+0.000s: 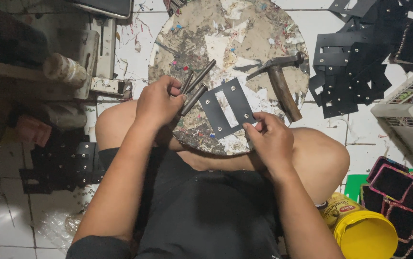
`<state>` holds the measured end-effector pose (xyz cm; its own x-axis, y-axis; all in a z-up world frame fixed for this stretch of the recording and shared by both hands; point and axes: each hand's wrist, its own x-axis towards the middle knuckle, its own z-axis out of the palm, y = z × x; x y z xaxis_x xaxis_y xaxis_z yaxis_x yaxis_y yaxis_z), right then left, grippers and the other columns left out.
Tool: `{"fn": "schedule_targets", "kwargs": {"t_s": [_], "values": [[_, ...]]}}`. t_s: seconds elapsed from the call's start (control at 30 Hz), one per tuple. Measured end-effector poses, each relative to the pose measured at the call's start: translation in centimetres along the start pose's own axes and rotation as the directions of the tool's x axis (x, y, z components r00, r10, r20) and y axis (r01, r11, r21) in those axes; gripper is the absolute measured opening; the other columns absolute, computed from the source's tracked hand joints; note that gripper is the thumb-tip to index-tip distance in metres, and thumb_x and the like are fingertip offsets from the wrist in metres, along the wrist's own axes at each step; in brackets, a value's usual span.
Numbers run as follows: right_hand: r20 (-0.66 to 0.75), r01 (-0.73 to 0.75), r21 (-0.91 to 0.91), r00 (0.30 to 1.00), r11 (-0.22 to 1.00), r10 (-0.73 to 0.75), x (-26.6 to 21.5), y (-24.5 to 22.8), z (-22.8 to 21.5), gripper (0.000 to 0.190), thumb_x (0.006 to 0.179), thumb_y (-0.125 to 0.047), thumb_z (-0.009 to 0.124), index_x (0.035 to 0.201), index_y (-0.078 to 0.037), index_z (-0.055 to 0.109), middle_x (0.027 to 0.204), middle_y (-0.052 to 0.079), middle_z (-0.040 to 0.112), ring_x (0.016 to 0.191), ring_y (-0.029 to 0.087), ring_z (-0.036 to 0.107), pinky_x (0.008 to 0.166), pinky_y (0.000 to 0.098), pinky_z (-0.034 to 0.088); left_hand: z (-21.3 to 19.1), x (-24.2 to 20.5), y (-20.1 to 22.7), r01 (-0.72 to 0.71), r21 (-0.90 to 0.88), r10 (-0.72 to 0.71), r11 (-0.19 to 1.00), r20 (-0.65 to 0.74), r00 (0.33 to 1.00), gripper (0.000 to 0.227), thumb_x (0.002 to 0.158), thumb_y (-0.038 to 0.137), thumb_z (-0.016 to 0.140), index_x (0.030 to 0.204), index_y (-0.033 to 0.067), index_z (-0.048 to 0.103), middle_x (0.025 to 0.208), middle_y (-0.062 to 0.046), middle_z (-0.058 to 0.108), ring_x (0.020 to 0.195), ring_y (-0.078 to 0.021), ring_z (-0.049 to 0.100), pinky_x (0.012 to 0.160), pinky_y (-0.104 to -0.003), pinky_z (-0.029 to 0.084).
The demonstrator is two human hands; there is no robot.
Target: Attaching metal studs or rivets to black leather components using a hammer and a setting tool on a circular workbench.
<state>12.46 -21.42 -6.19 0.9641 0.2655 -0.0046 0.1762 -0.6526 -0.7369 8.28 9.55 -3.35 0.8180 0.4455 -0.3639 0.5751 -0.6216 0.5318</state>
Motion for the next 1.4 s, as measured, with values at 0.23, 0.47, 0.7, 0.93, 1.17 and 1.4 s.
{"fn": "schedule_targets", "kwargs": {"t_s": [0.23,0.47,0.7,0.93,1.17,1.4], "values": [[-0.021,0.092,-0.033,0.995,0.995,-0.093,0.1,0.8,0.4,0.035,0.073,-0.023,0.096,0.102,-0.012,0.079,0.068,0.003,0.068,0.065,0.024,0.069,0.064,0.0341,0.055,0.1,-0.1,-0.1,-0.013,-0.015,0.013,1.000,-0.002,1.000,0.018,0.080,0.025,0.077,0.097,0.0181,0.075,0.084,-0.001,0.075,0.092,-0.0300,0.074,0.081,-0.047,0.057],[-0.032,0.150,-0.026,0.988,0.988,-0.150,0.2,0.7,0.3,0.033,0.076,-0.021,0.095,0.103,-0.011,0.079,0.068,0.002,0.068,0.066,0.023,0.069,0.065,0.0335,0.055,0.0,-3.3,2.7,-0.320,-0.416,0.239,0.851,-0.234,0.942,0.014,0.103,0.008,0.060,0.113,-0.0013,0.062,0.097,-0.021,0.071,0.091,-0.0340,0.071,0.080,-0.047,0.057],[-0.039,0.208,-0.060,0.977,0.976,-0.210,0.1,1.5,0.5,0.035,0.076,-0.026,0.094,0.105,-0.014,0.078,0.069,-0.002,0.066,0.069,0.020,0.069,0.065,0.0320,0.055,5.7,-6.1,7.7,-0.496,-0.591,0.489,0.636,-0.189,0.852,0.027,0.100,0.000,0.061,0.127,-0.0012,0.064,0.101,-0.019,0.076,0.096,-0.0297,0.075,0.082,-0.045,0.062],[-0.023,0.228,-0.071,0.973,0.971,-0.231,0.1,1.3,0.2,0.033,0.080,-0.027,0.090,0.107,-0.014,0.076,0.070,0.000,0.064,0.070,0.022,0.069,0.065,0.0354,0.056,10.5,-4.7,7.3,-0.494,-0.493,0.436,0.716,-0.236,0.868,0.010,0.100,0.018,0.069,0.103,0.0105,0.075,0.095,-0.008,0.079,0.090,-0.0265,0.077,0.079,-0.035,0.060],[0.004,0.233,-0.030,0.973,0.972,-0.233,0.2,1.8,0.3,0.032,0.083,-0.032,0.088,0.109,-0.015,0.076,0.071,-0.003,0.063,0.071,0.020,0.069,0.065,0.0334,0.055,11.1,-4.3,7.6,-0.472,-0.453,0.407,0.756,-0.239,0.882,0.010,0.099,0.018,0.072,0.104,0.0124,0.077,0.085,-0.009,0.078,0.084,-0.0273,0.076,0.074,-0.036,0.060],[0.000,0.253,0.006,0.968,0.968,-0.253,0.4,1.8,0.1,0.031,0.085,-0.029,0.087,0.108,-0.013,0.076,0.071,-0.002,0.063,0.068,0.020,0.067,0.062,0.0323,0.054,11.2,-4.4,7.8,-0.503,-0.399,0.416,0.766,-0.288,0.863,0.009,0.098,0.018,0.073,0.102,0.0106,0.076,0.082,-0.010,0.077,0.080,-0.0303,0.076,0.070,-0.037,0.060]]}}
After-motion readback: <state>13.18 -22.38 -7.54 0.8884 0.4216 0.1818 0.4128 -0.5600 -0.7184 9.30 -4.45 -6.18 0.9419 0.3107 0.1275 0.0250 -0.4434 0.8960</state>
